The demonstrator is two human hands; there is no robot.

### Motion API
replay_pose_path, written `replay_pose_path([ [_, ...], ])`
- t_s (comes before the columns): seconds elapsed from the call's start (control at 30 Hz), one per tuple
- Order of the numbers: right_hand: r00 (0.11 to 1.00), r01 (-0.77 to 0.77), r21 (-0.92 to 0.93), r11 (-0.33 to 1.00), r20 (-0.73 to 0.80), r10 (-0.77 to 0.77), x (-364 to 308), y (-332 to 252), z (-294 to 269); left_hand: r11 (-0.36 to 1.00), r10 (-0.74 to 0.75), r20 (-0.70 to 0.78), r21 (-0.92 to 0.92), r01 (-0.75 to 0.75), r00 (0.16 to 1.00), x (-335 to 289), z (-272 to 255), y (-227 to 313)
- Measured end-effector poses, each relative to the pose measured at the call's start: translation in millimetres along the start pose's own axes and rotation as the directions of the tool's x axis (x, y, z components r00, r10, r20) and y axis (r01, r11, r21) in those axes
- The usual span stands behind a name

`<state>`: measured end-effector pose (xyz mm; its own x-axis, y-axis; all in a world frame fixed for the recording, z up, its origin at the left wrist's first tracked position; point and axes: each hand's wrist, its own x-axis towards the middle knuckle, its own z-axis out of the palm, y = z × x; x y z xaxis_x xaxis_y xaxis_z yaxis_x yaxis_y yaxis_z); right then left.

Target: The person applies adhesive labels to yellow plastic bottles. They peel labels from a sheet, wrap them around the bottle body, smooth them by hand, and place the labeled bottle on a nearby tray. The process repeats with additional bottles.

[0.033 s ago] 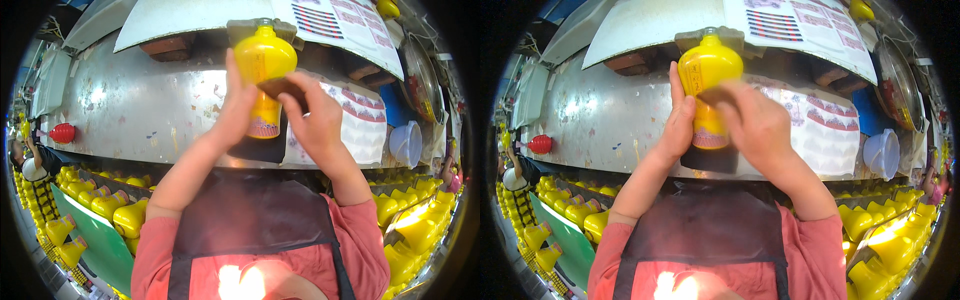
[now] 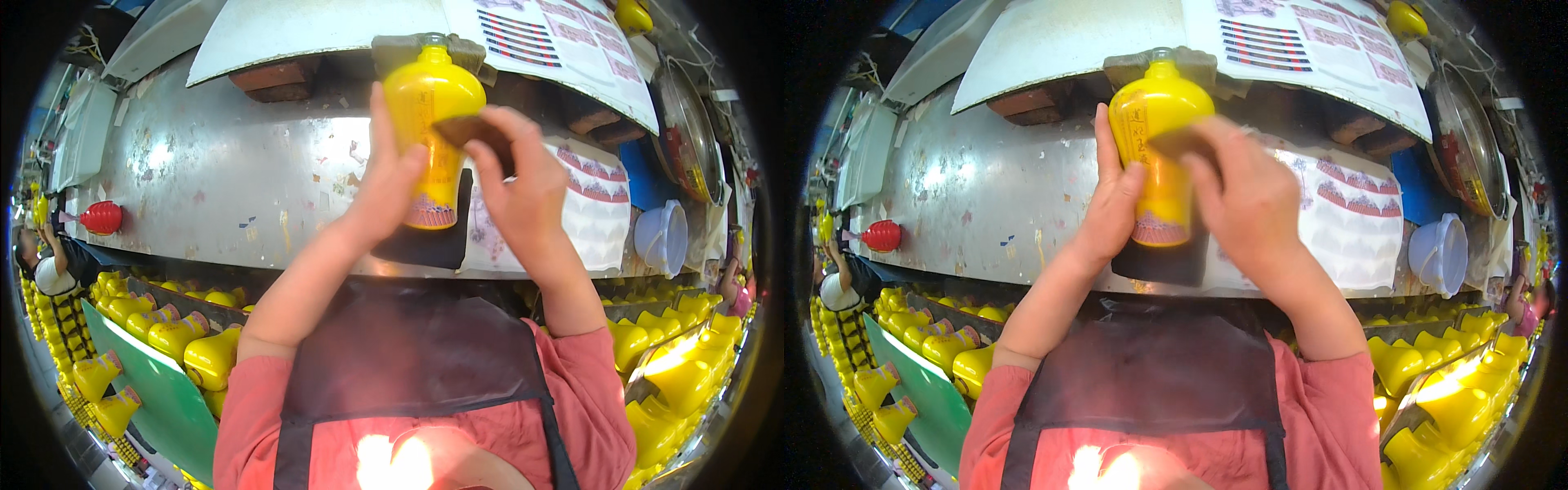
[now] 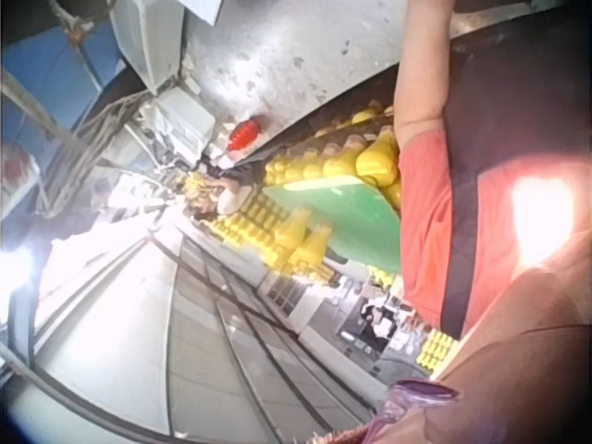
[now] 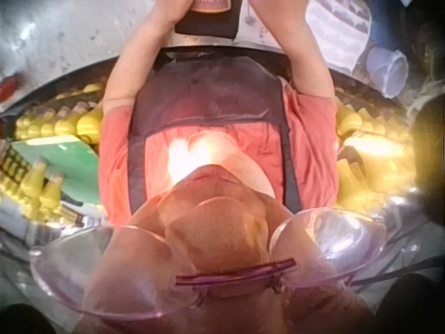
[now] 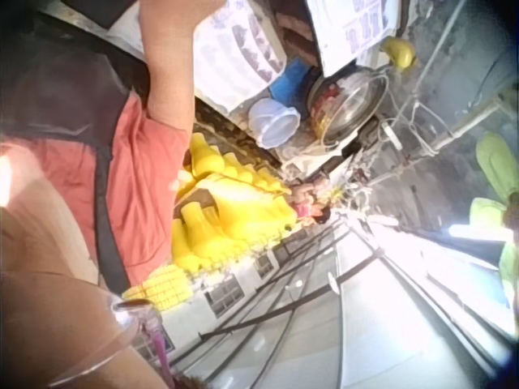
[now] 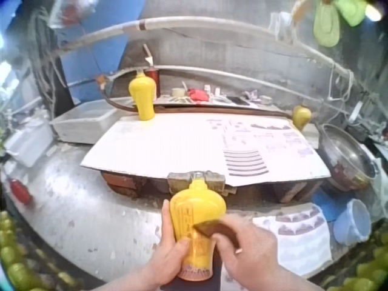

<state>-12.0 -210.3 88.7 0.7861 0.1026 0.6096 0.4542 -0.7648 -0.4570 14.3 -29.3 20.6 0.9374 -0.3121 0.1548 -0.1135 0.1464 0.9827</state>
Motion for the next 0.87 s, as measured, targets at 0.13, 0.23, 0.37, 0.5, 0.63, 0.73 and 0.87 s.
replay_pose_path([
  [0.13,0.999,0.037,0.025,0.999,0.022,-0.038,13,0,-7,0.951,0.111,-0.049,0.297,-0.092,0.993,-3,3,3],
  [0.23,0.999,0.029,0.043,0.999,0.031,-0.031,30,4,0,0.851,0.221,-0.087,0.504,-0.148,0.972,0,7,9],
  [0.37,0.995,-0.098,0.106,0.989,-0.008,0.1,60,13,-7,0.776,0.324,-0.135,0.604,-0.181,0.936,15,3,16],
  [0.5,0.989,-0.109,0.227,0.968,0.122,0.082,69,12,-2,0.877,0.27,-0.203,0.455,-0.153,0.941,48,-1,20],
  [0.63,0.984,-0.062,0.065,0.996,0.172,0.05,93,24,8,0.955,0.143,-0.303,0.293,-0.05,0.942,64,1,18],
  [0.73,0.968,-0.115,0.072,0.991,0.23,0.096,100,25,6,0.979,0.113,-0.308,0.194,-0.054,0.945,66,-1,12],
  [0.87,0.936,-0.231,0.132,0.964,0.3,0.183,106,23,4,0.996,0.072,-0.256,0.069,-0.056,0.964,61,-7,4],
])
